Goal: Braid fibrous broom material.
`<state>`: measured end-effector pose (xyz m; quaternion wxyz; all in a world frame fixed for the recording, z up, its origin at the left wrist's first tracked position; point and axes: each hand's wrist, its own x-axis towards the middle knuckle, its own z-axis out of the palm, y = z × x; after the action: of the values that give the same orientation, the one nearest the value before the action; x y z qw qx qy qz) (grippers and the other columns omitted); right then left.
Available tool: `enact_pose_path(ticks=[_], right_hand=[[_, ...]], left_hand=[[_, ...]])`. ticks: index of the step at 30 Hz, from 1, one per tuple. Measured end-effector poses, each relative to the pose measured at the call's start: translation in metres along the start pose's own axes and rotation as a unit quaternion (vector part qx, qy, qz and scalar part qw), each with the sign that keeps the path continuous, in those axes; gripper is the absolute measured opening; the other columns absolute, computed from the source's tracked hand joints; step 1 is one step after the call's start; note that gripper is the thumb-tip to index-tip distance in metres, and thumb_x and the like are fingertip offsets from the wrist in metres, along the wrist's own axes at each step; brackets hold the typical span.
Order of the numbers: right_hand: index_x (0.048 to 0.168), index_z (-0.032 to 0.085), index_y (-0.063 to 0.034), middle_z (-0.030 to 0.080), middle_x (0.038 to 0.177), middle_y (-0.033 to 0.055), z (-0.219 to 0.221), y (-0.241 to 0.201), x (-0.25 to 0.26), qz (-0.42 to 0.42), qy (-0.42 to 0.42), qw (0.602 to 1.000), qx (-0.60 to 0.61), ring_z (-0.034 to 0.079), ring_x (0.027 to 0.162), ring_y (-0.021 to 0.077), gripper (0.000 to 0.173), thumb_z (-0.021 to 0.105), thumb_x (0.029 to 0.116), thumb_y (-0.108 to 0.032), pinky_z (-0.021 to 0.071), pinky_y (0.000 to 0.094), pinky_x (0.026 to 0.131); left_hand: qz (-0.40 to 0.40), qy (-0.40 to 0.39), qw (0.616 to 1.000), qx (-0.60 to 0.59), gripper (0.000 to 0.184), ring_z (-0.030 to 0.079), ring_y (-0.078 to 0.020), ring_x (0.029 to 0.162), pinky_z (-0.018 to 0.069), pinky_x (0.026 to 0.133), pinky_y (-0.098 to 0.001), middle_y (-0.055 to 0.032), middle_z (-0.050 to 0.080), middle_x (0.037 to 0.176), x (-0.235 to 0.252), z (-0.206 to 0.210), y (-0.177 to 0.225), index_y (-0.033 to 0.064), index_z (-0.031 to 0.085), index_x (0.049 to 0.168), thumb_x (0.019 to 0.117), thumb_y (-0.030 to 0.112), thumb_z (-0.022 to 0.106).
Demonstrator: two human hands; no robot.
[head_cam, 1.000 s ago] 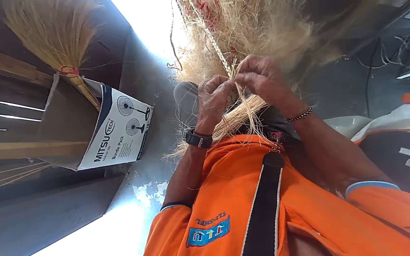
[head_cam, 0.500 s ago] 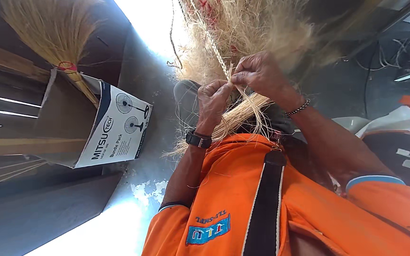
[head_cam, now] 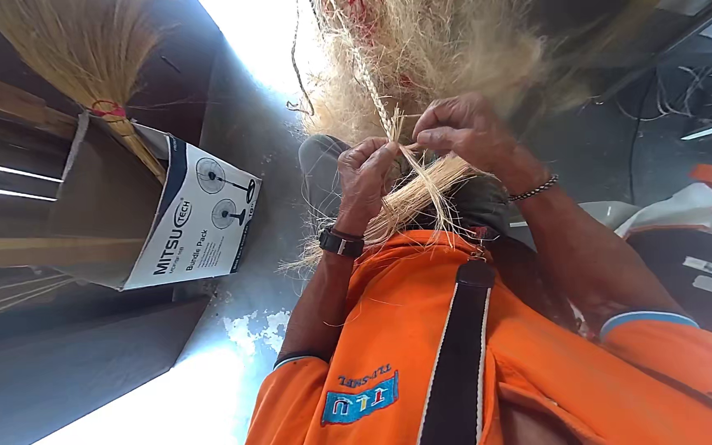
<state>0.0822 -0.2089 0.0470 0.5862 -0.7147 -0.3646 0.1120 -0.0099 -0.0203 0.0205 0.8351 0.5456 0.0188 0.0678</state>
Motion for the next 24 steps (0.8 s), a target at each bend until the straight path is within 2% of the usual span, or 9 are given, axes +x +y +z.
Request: enact_pose_path(ticks=[1, 3, 5, 7, 13, 17, 21, 23, 24], right_hand=[[0.102, 0.072, -0.0025, 0.067, 0.088, 0.0007, -0.003, -0.004, -0.001, -0.001, 0.019, 1.000, -0.024, 0.060, 0.072, 0.0040, 0.013, 0.064, 0.0980, -0.012, 0.0525, 0.0220, 0.066], [0.110, 0.070, -0.0004, 0.068, 0.096, 0.0033, -0.007, -0.013, -0.003, -0.007, 0.081, 0.995, -0.057, 0.064, 0.082, 0.0057, 0.018, 0.063, 0.0994, -0.013, 0.0563, 0.0247, 0.076], [0.111, 0.070, 0.0003, 0.070, 0.101, 0.0052, -0.017, -0.019, -0.006, -0.021, 0.126, 0.989, -0.078, 0.066, 0.086, 0.0071, 0.018, 0.062, 0.0996, -0.011, 0.0579, 0.0262, 0.080], [0.109, 0.071, -0.0019, 0.070, 0.102, 0.0041, -0.030, -0.020, -0.008, -0.014, 0.134, 0.985, -0.104, 0.066, 0.086, 0.0055, 0.016, 0.061, 0.0993, -0.010, 0.0580, 0.0242, 0.080], [0.102, 0.074, -0.0028, 0.072, 0.098, 0.0043, -0.044, 0.006, -0.011, 0.049, 0.024, 0.986, -0.160, 0.065, 0.084, 0.0023, 0.011, 0.067, 0.0943, -0.005, 0.0553, 0.0200, 0.081], [0.100, 0.075, -0.0030, 0.071, 0.098, 0.0058, -0.029, 0.021, -0.006, 0.020, -0.033, 0.993, -0.112, 0.067, 0.087, 0.0063, 0.011, 0.069, 0.0914, -0.002, 0.0573, 0.0224, 0.081], [0.102, 0.078, -0.0057, 0.073, 0.104, 0.0098, -0.011, 0.020, 0.009, -0.055, -0.116, 0.978, -0.162, 0.067, 0.105, 0.0187, 0.015, 0.067, 0.0925, -0.008, 0.0522, 0.0364, 0.099], [0.100, 0.080, -0.0083, 0.075, 0.108, 0.0105, 0.002, 0.019, 0.017, -0.063, -0.173, 0.963, -0.198, 0.067, 0.109, 0.0242, 0.017, 0.064, 0.0922, -0.011, 0.0506, 0.0452, 0.101], [0.097, 0.079, -0.0079, 0.075, 0.106, 0.0106, 0.009, 0.018, 0.020, -0.061, -0.203, 0.954, -0.210, 0.068, 0.107, 0.0249, 0.018, 0.063, 0.0911, -0.012, 0.0516, 0.0469, 0.098]], left_hand=[[0.006, 0.001, 1.000, 0.004, 0.016, 0.041, -0.0026, 0.041, 0.0360, 0.038, -0.0186, 0.0053, 0.050, 0.054, -0.001, -0.001, 0.001, 0.0052, 0.067, 0.087, 0.0981, 0.005, 0.056], [0.019, 0.005, 1.000, 0.021, 0.017, 0.042, -0.0025, 0.042, 0.0369, 0.039, -0.0188, 0.0058, 0.052, 0.056, -0.004, -0.003, 0.006, 0.0063, 0.067, 0.086, 0.0990, 0.005, 0.055], [0.037, 0.006, 0.998, 0.041, 0.017, 0.044, -0.0027, 0.043, 0.0400, 0.040, -0.0191, 0.0050, 0.055, 0.058, -0.006, -0.008, 0.015, 0.0059, 0.068, 0.089, 0.1001, 0.005, 0.056], [0.044, -0.014, 0.997, 0.067, 0.018, 0.044, -0.0025, 0.044, 0.0399, 0.041, -0.0192, 0.0064, 0.054, 0.058, -0.007, -0.018, 0.031, 0.0072, 0.067, 0.090, 0.1012, 0.007, 0.054], [0.034, -0.091, 0.995, 0.033, 0.024, 0.040, 0.0013, 0.042, 0.0357, 0.040, -0.0159, 0.0119, 0.048, 0.053, -0.008, -0.054, 0.076, 0.0175, 0.066, 0.080, 0.0981, 0.008, 0.053], [0.024, -0.092, 0.995, -0.004, 0.026, 0.044, 0.0001, 0.044, 0.0387, 0.043, -0.0159, 0.0099, 0.050, 0.055, -0.007, -0.072, 0.088, 0.0178, 0.062, 0.077, 0.0976, 0.008, 0.050], [0.034, -0.092, 0.994, -0.037, 0.023, 0.044, 0.0004, 0.045, 0.0378, 0.043, -0.0143, 0.0092, 0.050, 0.057, -0.004, -0.078, 0.088, 0.0160, 0.061, 0.078, 0.0967, 0.008, 0.050], [0.046, -0.096, 0.993, -0.055, 0.022, 0.041, 0.0010, 0.046, 0.0357, 0.044, -0.0136, 0.0098, 0.047, 0.057, -0.002, -0.077, 0.086, 0.0152, 0.060, 0.078, 0.0969, 0.007, 0.050], [0.048, -0.093, 0.993, -0.063, 0.023, 0.041, 0.0009, 0.046, 0.0352, 0.044, -0.0138, 0.0098, 0.047, 0.057, -0.001, -0.076, 0.085, 0.0149, 0.060, 0.078, 0.0968, 0.007, 0.051]])
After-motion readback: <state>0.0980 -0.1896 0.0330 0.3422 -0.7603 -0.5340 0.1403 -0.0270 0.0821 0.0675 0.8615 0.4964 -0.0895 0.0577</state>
